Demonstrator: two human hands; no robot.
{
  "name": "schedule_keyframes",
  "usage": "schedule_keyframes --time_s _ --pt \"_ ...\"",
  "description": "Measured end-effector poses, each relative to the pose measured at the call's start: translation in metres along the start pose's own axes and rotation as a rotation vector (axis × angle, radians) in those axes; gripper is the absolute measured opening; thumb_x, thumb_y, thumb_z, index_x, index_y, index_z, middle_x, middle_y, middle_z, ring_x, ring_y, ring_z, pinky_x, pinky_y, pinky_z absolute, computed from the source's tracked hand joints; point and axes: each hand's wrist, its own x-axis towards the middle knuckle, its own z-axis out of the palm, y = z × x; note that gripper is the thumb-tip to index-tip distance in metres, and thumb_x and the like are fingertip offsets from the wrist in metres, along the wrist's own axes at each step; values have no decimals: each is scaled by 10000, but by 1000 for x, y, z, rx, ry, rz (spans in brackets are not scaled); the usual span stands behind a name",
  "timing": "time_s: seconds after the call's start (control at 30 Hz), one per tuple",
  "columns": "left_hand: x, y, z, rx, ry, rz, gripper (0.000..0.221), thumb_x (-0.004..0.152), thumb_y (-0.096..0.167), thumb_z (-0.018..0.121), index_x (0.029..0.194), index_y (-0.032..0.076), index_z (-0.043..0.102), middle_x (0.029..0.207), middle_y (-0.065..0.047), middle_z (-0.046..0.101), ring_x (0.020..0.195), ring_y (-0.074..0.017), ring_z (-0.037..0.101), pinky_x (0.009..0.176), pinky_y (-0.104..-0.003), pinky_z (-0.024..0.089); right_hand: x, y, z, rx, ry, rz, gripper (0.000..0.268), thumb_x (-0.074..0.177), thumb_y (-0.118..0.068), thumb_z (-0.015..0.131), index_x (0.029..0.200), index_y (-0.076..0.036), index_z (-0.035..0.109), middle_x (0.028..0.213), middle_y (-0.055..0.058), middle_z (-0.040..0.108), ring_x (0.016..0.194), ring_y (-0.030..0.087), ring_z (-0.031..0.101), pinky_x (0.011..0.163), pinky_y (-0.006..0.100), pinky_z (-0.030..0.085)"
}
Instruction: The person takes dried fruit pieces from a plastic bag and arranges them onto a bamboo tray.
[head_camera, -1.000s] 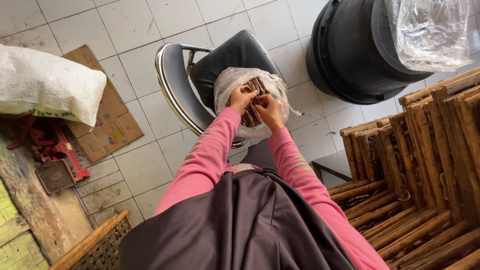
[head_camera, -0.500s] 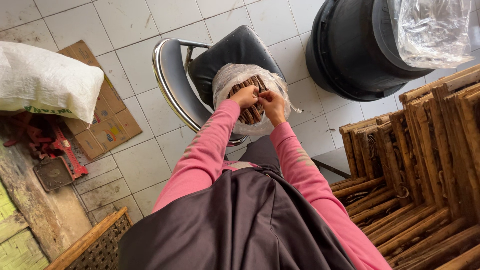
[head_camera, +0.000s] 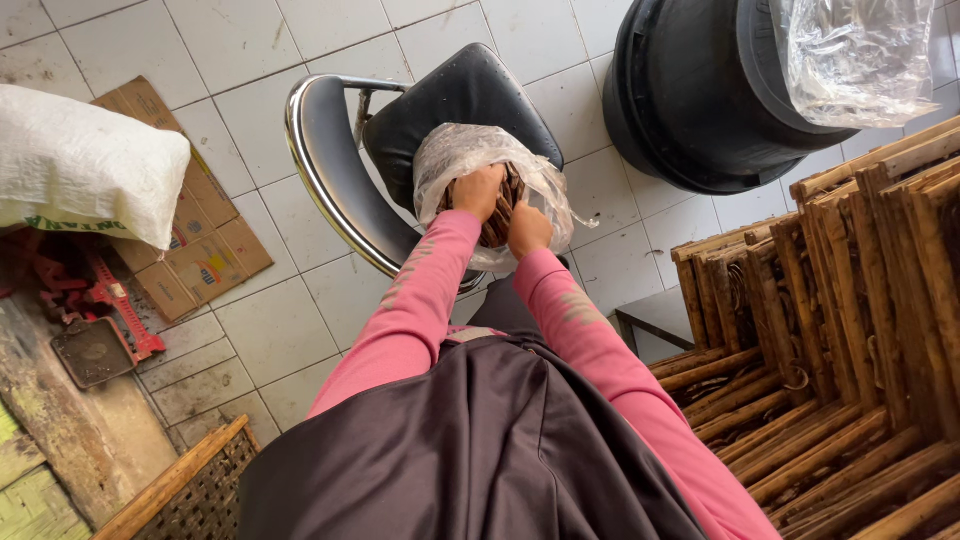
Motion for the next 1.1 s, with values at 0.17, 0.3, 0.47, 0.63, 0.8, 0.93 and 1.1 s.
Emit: schedule_keyframes --time_s 0.17,0.3,0.47,0.63,0.8,0.93,1.1 --pt "-1 -4 13 106 69 -8 154 921 76 588 1048 107 670 1000 -141 749 903 -355 735 774 -465 584 5 7 16 -34 20 -61 79 920 -82 620 967 -60 680 954 185 749 894 390 732 748 495 571" --pt "-3 -7 9 166 217 22 103 909 105 611 979 131 683 956 -134 757 916 -342 741 772 -457 590 0 -3 10 -42 33 -110 82 922 -115 631 963 -62 678 936 176 740 890 370 730 740 487 573" --pt "-13 10 -27 113 21 -73 249 919 269 651 1109 109 651 1090 -107 726 1007 -343 704 870 -461 549 -23 -15 -48 109 -28 -265 123 898 -101 640 990 -39 691 976 192 717 928 374 697 793 475 553" --pt "-51 47 -86 -66 -144 -16 485 988 483 624 1292 106 598 1217 -128 668 1122 -299 654 983 -483 482 -88 11 -129 487 532 -272 162 978 -101 633 1107 -10 669 1050 162 668 917 336 669 804 435 541" --pt "-136 63 -108 119 -388 263 842 681 536 817 1339 82 553 1182 -179 645 1064 -343 626 890 -475 478 -99 29 -117 447 409 108 400 844 -289 844 1001 45 689 836 147 689 712 247 650 683 428 480" --pt "-156 47 -97 251 -94 431 209 867 77 653 1074 101 631 953 -120 719 913 -313 721 774 -430 560 -81 37 -74 861 48 316 254 873 -232 777 843 14 727 712 84 704 618 152 621 588 329 478" --pt "-142 30 -91 160 41 496 176 851 17 624 1011 90 616 771 -128 704 749 -324 721 655 -437 569 -64 37 -62 974 235 290 191 868 -185 745 867 7 746 704 54 711 614 103 622 571 298 495"
